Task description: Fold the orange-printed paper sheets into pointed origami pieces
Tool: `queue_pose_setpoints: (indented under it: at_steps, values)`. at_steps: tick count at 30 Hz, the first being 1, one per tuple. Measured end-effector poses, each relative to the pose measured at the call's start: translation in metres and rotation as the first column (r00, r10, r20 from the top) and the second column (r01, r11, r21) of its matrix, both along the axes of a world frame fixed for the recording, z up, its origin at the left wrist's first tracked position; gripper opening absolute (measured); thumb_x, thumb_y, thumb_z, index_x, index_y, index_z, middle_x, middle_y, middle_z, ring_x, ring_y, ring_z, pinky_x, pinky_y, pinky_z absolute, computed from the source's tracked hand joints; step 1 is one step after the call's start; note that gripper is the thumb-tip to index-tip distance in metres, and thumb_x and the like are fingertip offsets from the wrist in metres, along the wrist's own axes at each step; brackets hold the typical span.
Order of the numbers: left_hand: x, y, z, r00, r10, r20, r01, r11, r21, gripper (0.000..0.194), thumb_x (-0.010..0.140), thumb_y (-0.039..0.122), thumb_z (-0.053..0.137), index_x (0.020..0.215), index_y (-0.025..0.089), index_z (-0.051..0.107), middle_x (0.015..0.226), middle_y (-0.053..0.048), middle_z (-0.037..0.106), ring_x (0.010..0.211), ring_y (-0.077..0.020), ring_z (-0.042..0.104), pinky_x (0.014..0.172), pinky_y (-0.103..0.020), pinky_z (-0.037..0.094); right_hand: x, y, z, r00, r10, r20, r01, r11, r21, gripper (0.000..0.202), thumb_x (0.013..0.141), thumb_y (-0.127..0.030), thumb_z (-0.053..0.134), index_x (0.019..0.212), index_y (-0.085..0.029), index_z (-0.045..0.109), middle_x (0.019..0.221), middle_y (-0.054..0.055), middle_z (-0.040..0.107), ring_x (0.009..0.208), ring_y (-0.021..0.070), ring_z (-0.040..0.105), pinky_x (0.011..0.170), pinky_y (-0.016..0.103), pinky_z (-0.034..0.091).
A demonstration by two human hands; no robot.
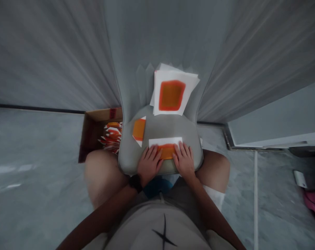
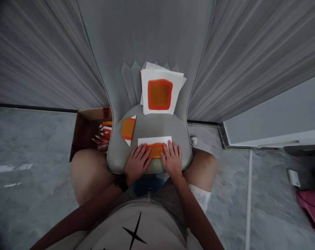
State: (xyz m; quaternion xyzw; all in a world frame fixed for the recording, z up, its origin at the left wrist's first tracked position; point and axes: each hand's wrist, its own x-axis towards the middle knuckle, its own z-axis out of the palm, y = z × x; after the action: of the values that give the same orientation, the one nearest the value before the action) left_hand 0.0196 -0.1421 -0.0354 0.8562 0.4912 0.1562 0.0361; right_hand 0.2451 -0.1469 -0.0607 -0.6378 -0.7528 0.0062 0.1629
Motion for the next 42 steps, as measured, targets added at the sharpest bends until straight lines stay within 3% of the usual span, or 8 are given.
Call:
queue_pose_setpoints:
  at_steps: [19, 26, 30, 33, 36, 39, 42]
  values:
    - [0.001, -0.001, 0.003, 1.000, 0.001, -0.013, -0.001, 1.000, -0.020, 0.054, 0.108, 0.037, 0.045, 0.158, 0.017, 0.049, 0.166, -0.014, 0.043, 0.157, -0.0309, 0.037, 0.129, -0.053, 0.031, -0.002, 0.001, -0.003, 0.999, -0.031, 0.041, 0.031, 0.999, 0.013, 0.052, 0.110, -0.040, 0.039, 0.156, -0.018, 0.053, 0.165, 0.015, 0.046, 0.153, 0.0334, 0.042, 0.126, 0.058, 0.029]
    - [-0.005, -0.004, 0.007, 0.998, -0.036, -0.050, 0.033, 0.998, -0.057, 0.066, 0.108, 0.050, 0.042, 0.164, 0.015, 0.037, 0.170, -0.014, 0.037, 0.159, -0.0295, 0.031, 0.131, -0.050, 0.026, -0.002, -0.001, 0.003, 0.994, -0.004, 0.112, 0.010, 0.998, -0.060, 0.057, 0.112, -0.040, 0.033, 0.162, -0.016, 0.042, 0.169, 0.017, 0.038, 0.157, 0.0345, 0.034, 0.126, 0.057, 0.026]
    - [-0.005, -0.005, 0.007, 0.998, -0.025, -0.059, 0.022, 0.998, -0.051, 0.067, 0.107, 0.051, 0.041, 0.163, 0.015, 0.039, 0.171, -0.015, 0.035, 0.160, -0.0296, 0.030, 0.131, -0.049, 0.023, 0.000, 0.000, 0.008, 0.993, 0.009, 0.117, -0.001, 0.998, -0.065, 0.058, 0.112, -0.041, 0.031, 0.163, -0.014, 0.041, 0.169, 0.018, 0.037, 0.157, 0.0343, 0.033, 0.126, 0.057, 0.025]
    - [-0.005, -0.005, 0.005, 0.998, -0.026, -0.062, 0.023, 0.999, -0.044, 0.068, 0.106, 0.053, 0.042, 0.163, 0.015, 0.041, 0.170, -0.015, 0.035, 0.160, -0.0306, 0.030, 0.131, -0.050, 0.022, -0.012, -0.004, 0.019, 0.995, -0.007, 0.100, 0.009, 1.000, -0.028, 0.060, 0.112, -0.041, 0.032, 0.162, -0.010, 0.040, 0.169, 0.021, 0.037, 0.158, 0.0352, 0.031, 0.128, 0.060, 0.019]
    - [-0.006, -0.004, 0.002, 0.997, -0.046, -0.063, 0.043, 0.998, -0.041, 0.073, 0.102, 0.051, 0.048, 0.164, 0.014, 0.039, 0.171, -0.016, 0.032, 0.160, -0.0323, 0.029, 0.131, -0.051, 0.022, -0.042, -0.014, 0.029, 0.996, 0.076, 0.045, -0.076, 0.997, -0.007, 0.064, 0.111, -0.044, 0.032, 0.165, -0.009, 0.034, 0.169, 0.019, 0.037, 0.160, 0.0324, 0.028, 0.130, 0.058, 0.017]
    - [-0.006, -0.004, 0.000, 0.997, -0.061, -0.057, 0.059, 0.998, -0.025, 0.072, 0.098, 0.044, 0.053, 0.163, 0.013, 0.041, 0.171, -0.017, 0.033, 0.160, -0.0329, 0.029, 0.130, -0.052, 0.024, -0.062, -0.026, 0.023, 0.981, 0.192, -0.037, -0.193, 0.979, -0.057, 0.068, 0.111, -0.050, 0.033, 0.167, -0.012, 0.030, 0.168, 0.016, 0.040, 0.159, 0.0295, 0.032, 0.129, 0.052, 0.024]
    - [-0.004, -0.005, 0.000, 0.999, -0.046, -0.029, 0.046, 0.999, 0.009, 0.073, 0.099, 0.046, 0.053, 0.161, 0.011, 0.042, 0.168, -0.019, 0.038, 0.158, -0.0336, 0.033, 0.129, -0.052, 0.026, -0.047, -0.035, 0.009, 0.987, 0.158, -0.040, -0.161, 0.983, -0.091, 0.072, 0.110, -0.056, 0.031, 0.167, -0.012, 0.030, 0.166, 0.017, 0.043, 0.157, 0.0312, 0.037, 0.127, 0.054, 0.027]
